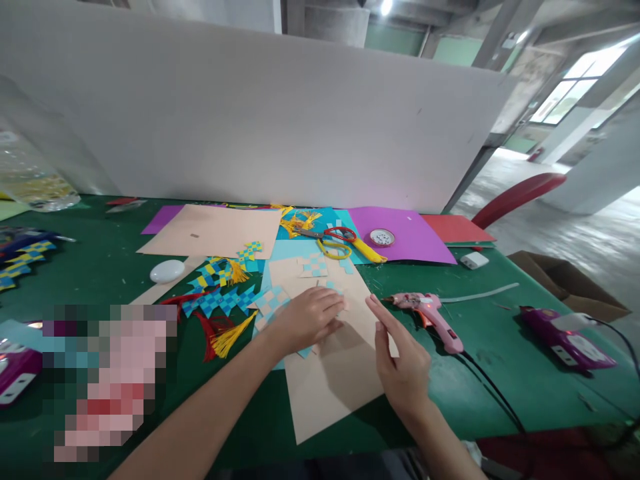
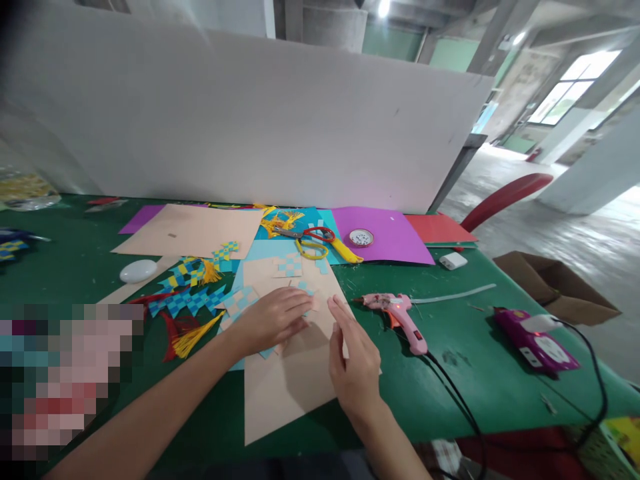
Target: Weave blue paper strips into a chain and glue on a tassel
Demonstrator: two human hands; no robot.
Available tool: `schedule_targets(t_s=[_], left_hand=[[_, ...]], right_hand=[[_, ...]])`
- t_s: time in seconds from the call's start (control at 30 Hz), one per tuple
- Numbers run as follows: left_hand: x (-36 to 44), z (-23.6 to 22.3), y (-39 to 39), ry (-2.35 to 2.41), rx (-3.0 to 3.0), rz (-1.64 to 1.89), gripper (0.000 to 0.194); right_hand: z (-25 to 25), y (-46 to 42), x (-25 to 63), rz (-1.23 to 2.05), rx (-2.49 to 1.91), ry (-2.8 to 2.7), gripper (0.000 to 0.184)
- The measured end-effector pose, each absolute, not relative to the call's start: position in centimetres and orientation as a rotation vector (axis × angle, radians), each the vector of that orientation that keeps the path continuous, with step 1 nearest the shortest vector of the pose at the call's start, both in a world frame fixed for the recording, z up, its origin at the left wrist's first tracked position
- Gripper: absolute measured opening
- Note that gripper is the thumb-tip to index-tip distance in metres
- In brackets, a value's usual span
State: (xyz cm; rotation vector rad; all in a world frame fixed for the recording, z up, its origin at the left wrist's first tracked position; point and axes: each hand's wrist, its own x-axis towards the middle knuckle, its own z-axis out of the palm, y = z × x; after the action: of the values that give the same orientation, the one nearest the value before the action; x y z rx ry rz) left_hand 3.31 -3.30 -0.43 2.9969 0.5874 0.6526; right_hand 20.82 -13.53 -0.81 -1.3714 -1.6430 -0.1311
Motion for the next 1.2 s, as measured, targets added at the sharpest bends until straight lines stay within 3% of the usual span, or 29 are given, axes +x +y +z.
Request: schedule_targets(t_s=[0.33,0.57,0.77,0.87,1.2], left_hand=[[4.2,-0.3,-3.5,0.622,2.869,0.593,0.02],[4.1,-0.4,-3.8,0.647,2.855,0.618,0.027],[3.0,0.0,-1.6,1.067,2.802,0.809,0.032],[2.2,0.3,0.4,1.281,2.874,0.658,0.036],[3.3,1.4,4.0,1.149,3.054,0.09,0.048]], right_hand=[[-1.1,-13.5,20.9,-0.109,-1.395,-1.651,0.038],[-1.0,-13.3,20.6,-0.116,-1.384,-1.664,0.04],[-1.1,-13.1,20.7,-0.117,-1.359,-1.65,0.042],[-1.3,-12.9,20.6,-0.104,-1.319,-1.73,0.039],[-1.6,-12.5,20.3,-0.043,-1.23,-1.836,0.039]])
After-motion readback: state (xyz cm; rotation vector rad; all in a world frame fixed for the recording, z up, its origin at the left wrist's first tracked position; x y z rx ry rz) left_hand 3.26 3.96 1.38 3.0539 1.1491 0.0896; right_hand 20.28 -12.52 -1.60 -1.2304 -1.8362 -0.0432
